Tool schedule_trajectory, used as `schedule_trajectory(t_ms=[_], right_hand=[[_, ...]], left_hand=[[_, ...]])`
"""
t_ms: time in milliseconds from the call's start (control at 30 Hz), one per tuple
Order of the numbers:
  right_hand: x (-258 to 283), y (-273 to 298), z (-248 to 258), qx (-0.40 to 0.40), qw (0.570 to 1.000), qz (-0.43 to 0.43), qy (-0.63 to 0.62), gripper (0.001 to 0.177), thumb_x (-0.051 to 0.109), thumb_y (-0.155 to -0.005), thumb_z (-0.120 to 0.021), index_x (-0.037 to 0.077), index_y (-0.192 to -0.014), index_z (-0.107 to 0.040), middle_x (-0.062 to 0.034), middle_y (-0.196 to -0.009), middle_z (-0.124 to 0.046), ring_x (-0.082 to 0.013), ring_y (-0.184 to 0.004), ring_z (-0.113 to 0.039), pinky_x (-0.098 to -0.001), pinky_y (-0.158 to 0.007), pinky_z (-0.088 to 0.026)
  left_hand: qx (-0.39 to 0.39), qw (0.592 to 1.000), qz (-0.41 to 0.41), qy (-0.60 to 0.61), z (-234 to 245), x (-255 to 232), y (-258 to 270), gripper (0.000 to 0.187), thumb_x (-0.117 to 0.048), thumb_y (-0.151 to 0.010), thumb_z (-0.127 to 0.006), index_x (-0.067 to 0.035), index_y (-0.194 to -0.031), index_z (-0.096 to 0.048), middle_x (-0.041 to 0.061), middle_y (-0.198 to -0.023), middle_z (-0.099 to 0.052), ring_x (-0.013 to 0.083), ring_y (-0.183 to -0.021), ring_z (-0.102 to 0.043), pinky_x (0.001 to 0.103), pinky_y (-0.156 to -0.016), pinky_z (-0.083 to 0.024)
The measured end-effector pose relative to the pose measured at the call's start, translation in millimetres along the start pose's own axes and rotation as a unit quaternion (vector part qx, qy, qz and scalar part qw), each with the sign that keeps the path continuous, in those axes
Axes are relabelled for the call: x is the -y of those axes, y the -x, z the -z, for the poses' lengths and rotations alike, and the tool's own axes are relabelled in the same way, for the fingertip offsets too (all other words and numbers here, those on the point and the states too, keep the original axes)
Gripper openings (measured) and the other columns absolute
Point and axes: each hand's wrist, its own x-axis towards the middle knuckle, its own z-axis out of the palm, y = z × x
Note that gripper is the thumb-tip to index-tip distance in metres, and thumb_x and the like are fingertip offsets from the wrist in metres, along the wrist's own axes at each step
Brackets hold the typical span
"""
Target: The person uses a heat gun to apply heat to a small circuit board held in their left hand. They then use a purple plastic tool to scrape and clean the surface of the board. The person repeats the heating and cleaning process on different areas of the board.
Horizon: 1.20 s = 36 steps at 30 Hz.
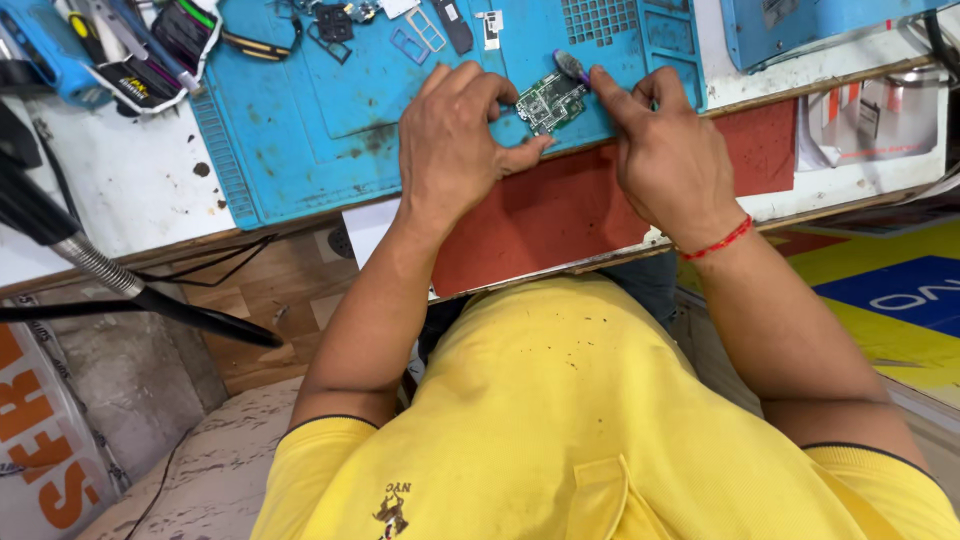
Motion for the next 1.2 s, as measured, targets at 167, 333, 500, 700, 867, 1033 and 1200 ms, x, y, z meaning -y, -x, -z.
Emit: schedule_trajectory(t_ms=[167, 333, 500, 700, 867, 1033, 1200], right_hand=[[2.3, 6.7, -13.1, 0.021, 0.999, 0.021, -0.013, 0.05, 0.017, -0.095, -0.069, 0.021, -0.144, -0.064, -0.0139, -0.104, -0.06, -0.0368, -0.064, -0.063, -0.0492, -0.055, -0.052], [13.6, 6.5, -4.8, -0.016, 1.0, 0.008, -0.022, 0.055, 0.011, -0.093, -0.065, 0.02, -0.147, -0.062, -0.0136, -0.107, -0.059, -0.0372, -0.07, -0.064, -0.0481, -0.059, -0.054], [-3.5, 9.8, -12.0, 0.007, 0.999, -0.035, 0.023, 0.049, 0.007, -0.099, -0.055, 0.022, -0.145, -0.064, -0.0133, -0.109, -0.061, -0.036, -0.067, -0.065, -0.0479, -0.057, -0.054], [-13.2, 7.4, -0.9, 0.044, 0.998, 0.002, 0.047, 0.053, 0.002, -0.098, -0.053, 0.02, -0.148, -0.06, -0.0171, -0.11, -0.059, -0.0384, -0.068, -0.064, -0.0477, -0.057, -0.054], [4.0, -4.3, 17.8, 0.051, 0.999, -0.003, -0.005, 0.059, 0.0, -0.09, -0.055, 0.006, -0.148, -0.055, -0.0266, -0.113, -0.056, -0.0451, -0.071, -0.061, -0.0511, -0.06, -0.054], [2.9, -14.2, 10.5, 0.04, 0.999, 0.006, -0.034, 0.064, -0.003, -0.093, -0.052, 0.006, -0.156, -0.049, -0.0222, -0.111, -0.056, -0.0433, -0.081, -0.063, -0.0505, -0.067, -0.054], [9.4, -17.6, 20.3, 0.095, 0.994, -0.04, -0.046, 0.058, 0.003, -0.094, -0.054, 0.011, -0.151, -0.05, -0.0201, -0.11, -0.057, -0.0416, -0.075, -0.063, -0.0498, -0.063, -0.054]], left_hand=[[-0.006, 1.0, -0.01, -0.003, 1.0, 1.4, -0.7, 0.041, -0.031, -0.062, -0.098, -0.011, -0.088, -0.073, 0.0, -0.078, -0.061, 0.0219, -0.081, -0.061, 0.038, -0.069, -0.051], [-0.001, 1.0, -0.01, -0.006, 2.5, 0.4, 2.1, 0.042, -0.033, -0.062, -0.098, -0.01, -0.087, -0.072, 0.001, -0.078, -0.061, 0.0224, -0.08, -0.059, 0.038, -0.069, -0.051], [0.006, 1.0, -0.006, -0.008, 1.0, -2.6, 3.0, 0.044, -0.035, -0.062, -0.098, -0.01, -0.087, -0.072, 0.001, -0.078, -0.061, 0.0221, -0.078, -0.059, 0.039, -0.068, -0.05], [-0.006, 1.0, -0.01, -0.003, 0.6, -0.2, -0.6, 0.046, -0.035, -0.061, -0.098, -0.009, -0.088, -0.073, 0.002, -0.078, -0.06, 0.0227, -0.078, -0.058, 0.038, -0.066, -0.05], [0.006, 1.0, -0.002, 0.005, 2.8, 2.6, -4.4, 0.046, -0.034, -0.062, -0.099, -0.009, -0.089, -0.072, 0.002, -0.078, -0.059, 0.0226, -0.078, -0.057, 0.038, -0.066, -0.05], [0.008, 1.0, -0.006, -0.007, -0.9, -2.5, -1.4, 0.045, -0.033, -0.063, -0.099, -0.009, -0.089, -0.071, 0.001, -0.08, -0.061, 0.0225, -0.08, -0.058, 0.037, -0.068, -0.05], [0.005, 1.0, 0.004, -0.007, 5.2, -1.3, -10.9, 0.044, -0.032, -0.062, -0.099, -0.01, -0.089, -0.072, 0.001, -0.08, -0.061, 0.0221, -0.079, -0.058, 0.037, -0.067, -0.048]])
